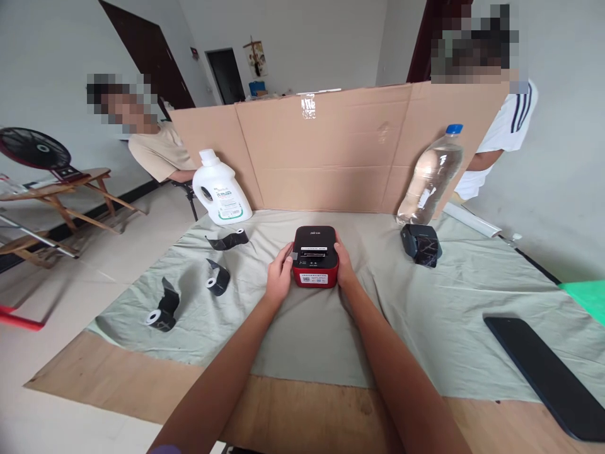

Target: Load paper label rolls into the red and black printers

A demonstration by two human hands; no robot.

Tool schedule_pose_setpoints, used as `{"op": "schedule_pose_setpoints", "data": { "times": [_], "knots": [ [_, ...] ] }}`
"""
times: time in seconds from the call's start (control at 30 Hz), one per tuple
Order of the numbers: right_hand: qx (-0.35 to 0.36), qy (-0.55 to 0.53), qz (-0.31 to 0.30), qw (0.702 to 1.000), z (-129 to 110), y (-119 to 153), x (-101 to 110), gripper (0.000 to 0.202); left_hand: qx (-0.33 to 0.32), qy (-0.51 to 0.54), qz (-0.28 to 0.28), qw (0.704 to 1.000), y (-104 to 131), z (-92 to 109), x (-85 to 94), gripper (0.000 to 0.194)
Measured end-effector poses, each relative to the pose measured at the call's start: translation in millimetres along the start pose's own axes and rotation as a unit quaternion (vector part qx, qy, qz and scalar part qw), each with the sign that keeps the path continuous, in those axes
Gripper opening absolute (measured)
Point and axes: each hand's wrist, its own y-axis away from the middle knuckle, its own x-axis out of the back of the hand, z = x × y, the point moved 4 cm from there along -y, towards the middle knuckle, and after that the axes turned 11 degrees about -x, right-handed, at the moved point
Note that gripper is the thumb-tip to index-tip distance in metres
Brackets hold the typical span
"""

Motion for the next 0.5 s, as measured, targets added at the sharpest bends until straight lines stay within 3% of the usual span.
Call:
{"op": "schedule_pose_setpoints", "data": {
  "times": [0.07,0.17,0.27,0.37,0.43,0.5],
  "knots": [
    [0.001,-0.003,0.005,1.000,-1.4,-0.3,0.2,0.052,0.027,-0.055,0.031,0.998,-13.3,-7.2,16.3,0.042],
    [0.004,-0.003,0.013,1.000,-2.3,-1.1,1.1,0.049,0.071,-0.214,0.037,0.973,-44.9,-25.4,55.6,0.041],
    [-0.002,0.007,0.011,1.000,-1.7,-2.0,2.1,0.051,0.119,-0.400,-0.032,0.908,-82.8,-51.7,99.2,0.049],
    [-0.008,0.024,0.008,1.000,-0.9,-3.6,3.4,0.054,0.183,-0.485,-0.149,0.842,-111.2,-81.6,130.3,0.053],
    [-0.010,0.037,0.016,0.999,0.1,-5.1,5.1,0.056,0.193,-0.500,-0.200,0.821,-121.7,-94.3,141.2,0.048],
    [-0.010,0.048,0.026,0.998,1.4,-6.6,7.0,0.058,0.183,-0.506,-0.215,0.815,-126.7,-99.6,146.3,0.043]
  ]
}}
